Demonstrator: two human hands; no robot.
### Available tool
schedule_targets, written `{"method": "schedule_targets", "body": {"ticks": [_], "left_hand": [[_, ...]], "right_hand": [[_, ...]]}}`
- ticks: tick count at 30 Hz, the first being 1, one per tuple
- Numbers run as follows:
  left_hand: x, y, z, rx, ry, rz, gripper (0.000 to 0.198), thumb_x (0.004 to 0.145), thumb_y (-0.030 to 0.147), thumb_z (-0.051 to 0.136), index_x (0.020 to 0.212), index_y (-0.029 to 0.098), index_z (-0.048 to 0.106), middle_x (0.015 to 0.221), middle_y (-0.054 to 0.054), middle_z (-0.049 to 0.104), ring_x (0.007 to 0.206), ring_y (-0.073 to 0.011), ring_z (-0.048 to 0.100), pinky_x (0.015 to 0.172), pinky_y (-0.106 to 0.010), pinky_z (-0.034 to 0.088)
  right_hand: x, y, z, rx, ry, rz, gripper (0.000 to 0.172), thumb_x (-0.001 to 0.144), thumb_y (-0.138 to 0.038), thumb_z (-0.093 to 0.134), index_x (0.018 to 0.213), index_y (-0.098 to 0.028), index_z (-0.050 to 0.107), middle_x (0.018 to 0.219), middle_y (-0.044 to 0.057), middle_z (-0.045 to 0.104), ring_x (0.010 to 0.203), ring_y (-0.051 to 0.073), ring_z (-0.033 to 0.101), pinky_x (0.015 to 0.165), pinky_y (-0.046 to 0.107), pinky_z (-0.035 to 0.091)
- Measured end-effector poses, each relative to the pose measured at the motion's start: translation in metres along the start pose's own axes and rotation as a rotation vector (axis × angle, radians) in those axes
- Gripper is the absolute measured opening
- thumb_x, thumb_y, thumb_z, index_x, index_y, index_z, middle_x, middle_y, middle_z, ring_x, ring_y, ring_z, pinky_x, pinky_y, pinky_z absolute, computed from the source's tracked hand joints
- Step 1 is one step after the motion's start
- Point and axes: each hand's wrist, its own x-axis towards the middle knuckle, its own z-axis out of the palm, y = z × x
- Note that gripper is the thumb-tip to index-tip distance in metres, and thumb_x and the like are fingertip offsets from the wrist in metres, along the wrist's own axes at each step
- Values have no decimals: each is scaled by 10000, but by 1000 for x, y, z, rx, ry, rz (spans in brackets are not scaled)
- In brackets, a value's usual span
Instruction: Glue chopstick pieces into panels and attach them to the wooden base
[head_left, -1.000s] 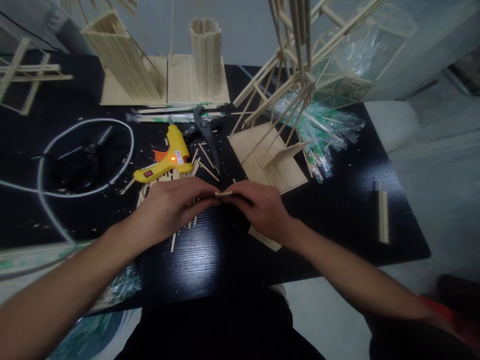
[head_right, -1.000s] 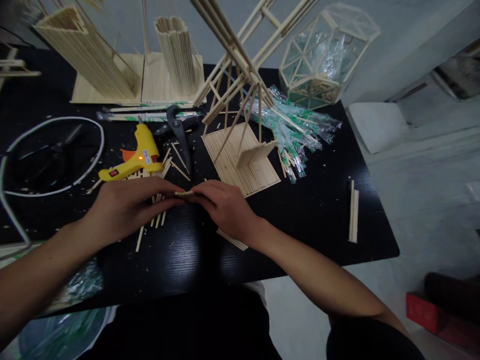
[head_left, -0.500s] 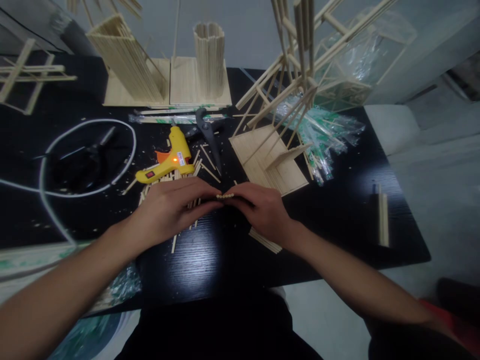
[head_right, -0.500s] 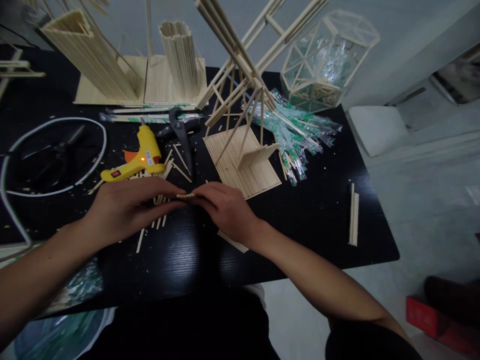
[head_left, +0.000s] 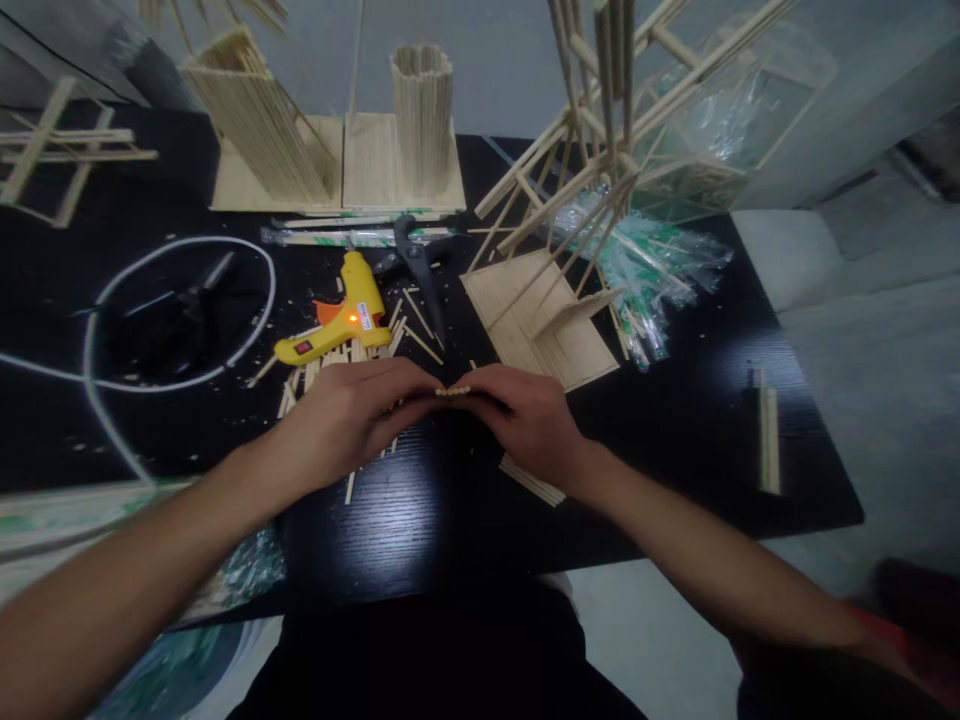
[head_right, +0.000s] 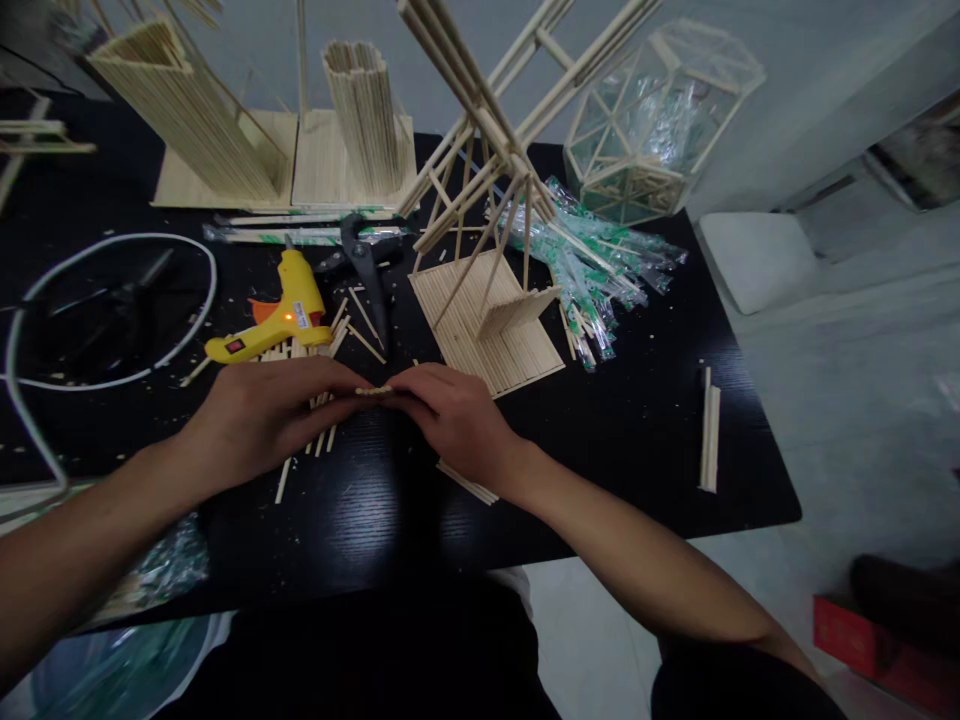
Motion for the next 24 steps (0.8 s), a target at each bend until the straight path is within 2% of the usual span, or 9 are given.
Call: {"method": "schedule_targets", "body": {"ticks": [8, 18, 24], "left_hand": [[1, -1, 3, -3, 33, -4, 132, 1005, 272, 649, 1051, 165, 710, 901, -30, 755, 789, -145, 727, 722, -235, 543], [-2, -1, 4, 75, -9, 33, 143, 1027, 268, 609, 1099, 166, 680, 969, -42, 730, 848, -159, 718, 775, -261, 563], [0, -4, 0, 141, -51, 17, 149, 1017, 270, 618, 1106, 160, 663, 976, -56, 711, 846, -186, 707, 766, -289, 549]], "right_hand": [[1, 0, 0, -8, 19, -29, 102, 980, -186, 688, 1050, -217, 756, 1026, 36, 806, 943, 172, 772, 873, 300, 614], [0, 0, 0, -13, 13, -18, 113, 992, -218, 679, 1061, -239, 765, 1034, 30, 808, 928, 173, 769, 870, 318, 619], [0, 1, 1, -6, 20, -40, 95, 973, -195, 702, 1044, -206, 763, 1016, 43, 807, 937, 170, 770, 873, 295, 615]]}}
